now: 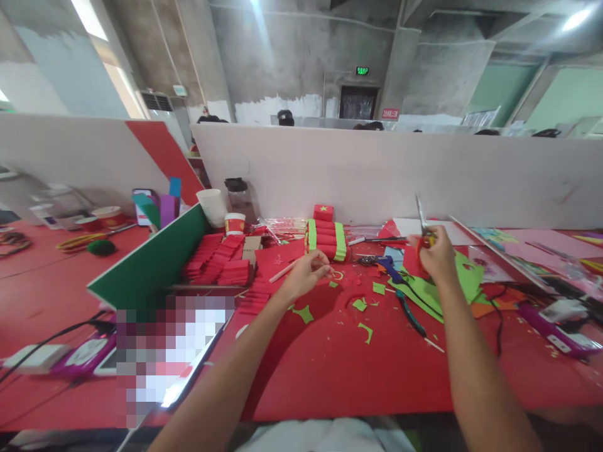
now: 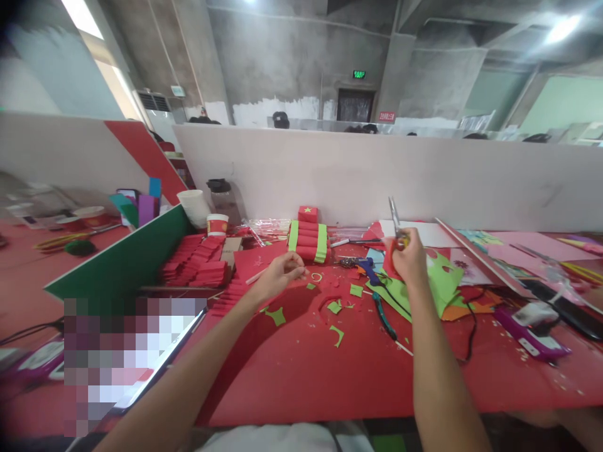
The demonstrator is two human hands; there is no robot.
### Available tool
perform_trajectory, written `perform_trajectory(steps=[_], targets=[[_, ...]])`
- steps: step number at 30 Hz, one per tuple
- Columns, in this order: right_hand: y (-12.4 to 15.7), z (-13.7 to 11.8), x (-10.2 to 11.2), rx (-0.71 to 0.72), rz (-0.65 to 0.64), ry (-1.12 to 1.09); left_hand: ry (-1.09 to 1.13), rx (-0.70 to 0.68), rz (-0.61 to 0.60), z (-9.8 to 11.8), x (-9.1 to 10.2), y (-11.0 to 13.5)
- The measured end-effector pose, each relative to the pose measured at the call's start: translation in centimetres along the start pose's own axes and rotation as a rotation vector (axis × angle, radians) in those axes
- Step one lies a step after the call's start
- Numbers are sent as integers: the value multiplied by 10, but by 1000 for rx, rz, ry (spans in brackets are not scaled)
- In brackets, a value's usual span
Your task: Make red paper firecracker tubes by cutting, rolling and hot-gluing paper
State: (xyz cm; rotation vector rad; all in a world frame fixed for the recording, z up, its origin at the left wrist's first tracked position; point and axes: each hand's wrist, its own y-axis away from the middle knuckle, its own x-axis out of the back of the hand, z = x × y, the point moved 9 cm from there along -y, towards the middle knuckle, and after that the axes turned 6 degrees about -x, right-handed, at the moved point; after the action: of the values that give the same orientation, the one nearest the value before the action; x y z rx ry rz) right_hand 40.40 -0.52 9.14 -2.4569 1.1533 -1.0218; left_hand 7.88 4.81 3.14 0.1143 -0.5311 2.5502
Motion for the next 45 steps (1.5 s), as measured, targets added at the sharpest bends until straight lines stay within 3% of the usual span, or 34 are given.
perform_trajectory(steps=[5,7,9,16,21,27,32,42,45], targets=[[62,-60,-91,2,-612,-496,44,-70,-75,9,-8,2],[94,-81,-118,12,-793,-556,28,-81,-126,11,-12,4],[116,-94,-132,22,-876,-598,16,-82,-161,12,-16,6],[122,-88,-138,-145,-887,-772,20,-85,-203,14,-17,7],[124,-91,-140,-97,-948,-724,19,-62,-245,11,-22,9],[120,-87,-143,-133,-879,-725,-77,-106,-99,16,-8,3],[111,-80,-141,-163,-756,-788,-144,-93,-126,14,-11,2],[118,-85,-142,-204,-755,-856,-56,-94,-55,14,-6,0],[122,-84,-144,-247,-783,-871,-45,-105,21,11,2,-2]])
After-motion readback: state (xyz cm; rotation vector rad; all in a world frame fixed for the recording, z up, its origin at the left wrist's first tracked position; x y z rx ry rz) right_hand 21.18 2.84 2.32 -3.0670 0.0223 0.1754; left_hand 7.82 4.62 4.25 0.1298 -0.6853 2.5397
